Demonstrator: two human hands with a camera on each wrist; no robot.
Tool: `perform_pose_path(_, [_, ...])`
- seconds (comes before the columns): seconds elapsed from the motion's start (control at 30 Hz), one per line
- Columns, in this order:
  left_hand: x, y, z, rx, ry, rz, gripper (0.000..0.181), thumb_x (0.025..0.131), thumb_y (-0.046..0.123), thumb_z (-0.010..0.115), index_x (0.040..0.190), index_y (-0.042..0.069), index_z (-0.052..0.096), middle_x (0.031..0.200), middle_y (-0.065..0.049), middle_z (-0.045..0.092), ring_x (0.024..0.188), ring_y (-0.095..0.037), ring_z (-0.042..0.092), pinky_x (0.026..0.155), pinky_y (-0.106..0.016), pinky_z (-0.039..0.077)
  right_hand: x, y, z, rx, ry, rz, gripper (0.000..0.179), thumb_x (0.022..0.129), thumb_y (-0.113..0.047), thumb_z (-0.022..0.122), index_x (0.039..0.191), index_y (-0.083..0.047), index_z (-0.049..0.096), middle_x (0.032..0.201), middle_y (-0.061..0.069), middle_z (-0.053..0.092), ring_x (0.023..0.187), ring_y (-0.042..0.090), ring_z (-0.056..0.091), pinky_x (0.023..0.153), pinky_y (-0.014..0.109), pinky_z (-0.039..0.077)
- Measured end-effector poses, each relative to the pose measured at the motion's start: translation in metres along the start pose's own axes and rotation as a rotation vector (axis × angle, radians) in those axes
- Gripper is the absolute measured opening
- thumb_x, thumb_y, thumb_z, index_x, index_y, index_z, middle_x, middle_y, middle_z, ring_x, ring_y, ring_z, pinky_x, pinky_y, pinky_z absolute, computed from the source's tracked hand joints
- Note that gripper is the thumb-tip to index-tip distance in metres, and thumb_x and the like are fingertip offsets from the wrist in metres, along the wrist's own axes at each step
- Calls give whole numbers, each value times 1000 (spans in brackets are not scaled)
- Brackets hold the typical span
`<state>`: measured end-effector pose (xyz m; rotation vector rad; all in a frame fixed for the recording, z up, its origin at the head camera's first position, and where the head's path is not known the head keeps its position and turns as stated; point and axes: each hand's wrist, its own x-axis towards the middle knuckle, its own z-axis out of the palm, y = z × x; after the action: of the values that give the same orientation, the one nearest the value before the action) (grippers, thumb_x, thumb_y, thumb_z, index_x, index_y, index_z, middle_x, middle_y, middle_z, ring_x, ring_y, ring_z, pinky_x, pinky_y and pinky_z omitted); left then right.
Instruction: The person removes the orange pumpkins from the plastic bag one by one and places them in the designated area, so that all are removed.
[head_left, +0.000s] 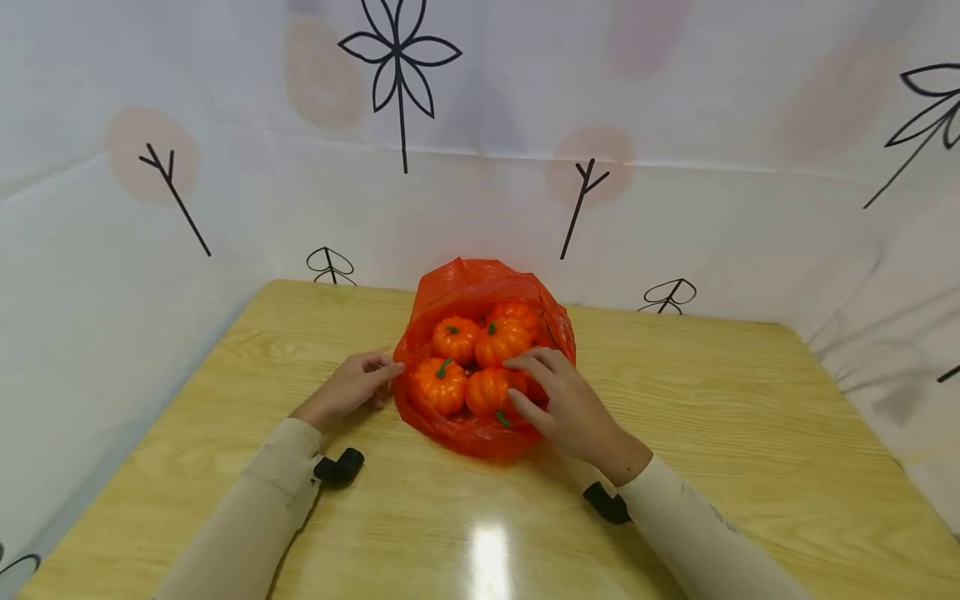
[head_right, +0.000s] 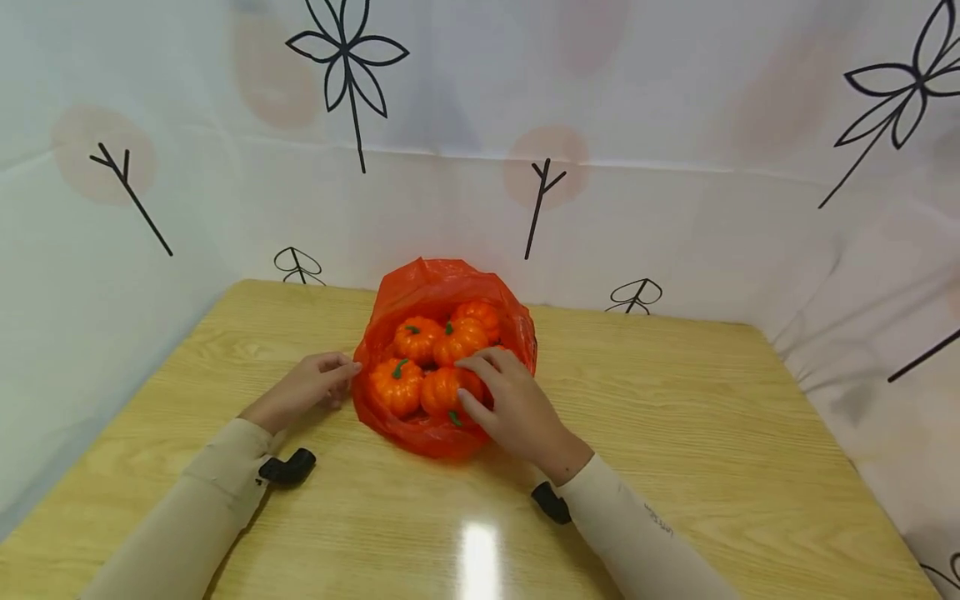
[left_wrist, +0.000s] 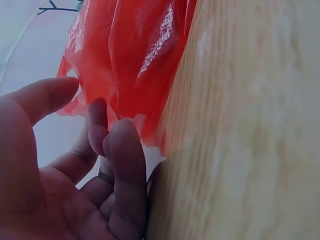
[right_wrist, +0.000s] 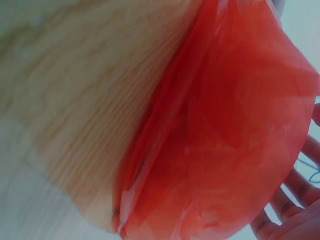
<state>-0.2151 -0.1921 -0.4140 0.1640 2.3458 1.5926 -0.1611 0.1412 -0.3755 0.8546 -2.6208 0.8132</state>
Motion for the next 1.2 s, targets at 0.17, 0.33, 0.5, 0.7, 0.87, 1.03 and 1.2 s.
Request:
perform_pose_path(0.17, [1,-4,-1,-5,3,-12,34,100,40,61,96,6,62,73,-2,48,67,-14,48,65,-24,53,3,2,3,16,-10,10,36,96,-27,69,130,-15,61,128,4,55,120,23,53,100,45,52])
perform_pose_path(0.33, [0,-10,-3,-1,20,-54,36,98,43,63,94,7,63,73,-1,48,66,-14,48,65,-23,53,3,3,8,12,-39,4,39,96,-28,69,132,-16,61,129,4,55,121,23,53,101,44,52])
perform_pose_path(0.5, [0,-9,-1,16,-2,-50,41,97,48,62,89,8,62,74,0,48,64,-14,48,62,-23,51,-1,4,7,0,-55,4,42,96,-28,70,135,-16,61,130,5,55,121,23,53,100,43,52])
perform_pose_path(0.7, [1,-5,0,42,-29,-55,42,95,50,63,87,9,63,72,1,48,61,-15,49,61,-24,48,-6,6,8,-4,-84,12,44,95,-30,70,137,-19,59,130,5,56,120,23,56,100,43,53])
perform_pose_path(0.87, [0,-1,-1,70,-45,-48,41,96,48,64,89,7,63,66,1,46,58,-15,46,58,-24,44,-8,7,7,-2,-104,11,46,95,-31,70,138,-20,59,131,4,56,119,23,57,99,43,54])
perform_pose_path(1.03, [1,2,-2,91,-55,-34,42,96,48,63,88,7,62,66,0,49,58,-16,48,57,-25,44,-6,7,4,-11,-96,0,46,94,-29,72,138,-20,59,130,4,56,118,22,58,98,42,54])
perform_pose_path(1.2, [1,3,-3,87,-53,-38,39,97,46,63,89,8,65,68,0,53,58,-14,50,58,-24,46,-6,6,2,-29,-104,-10,46,94,-28,72,137,-19,59,129,4,57,116,22,60,97,41,55])
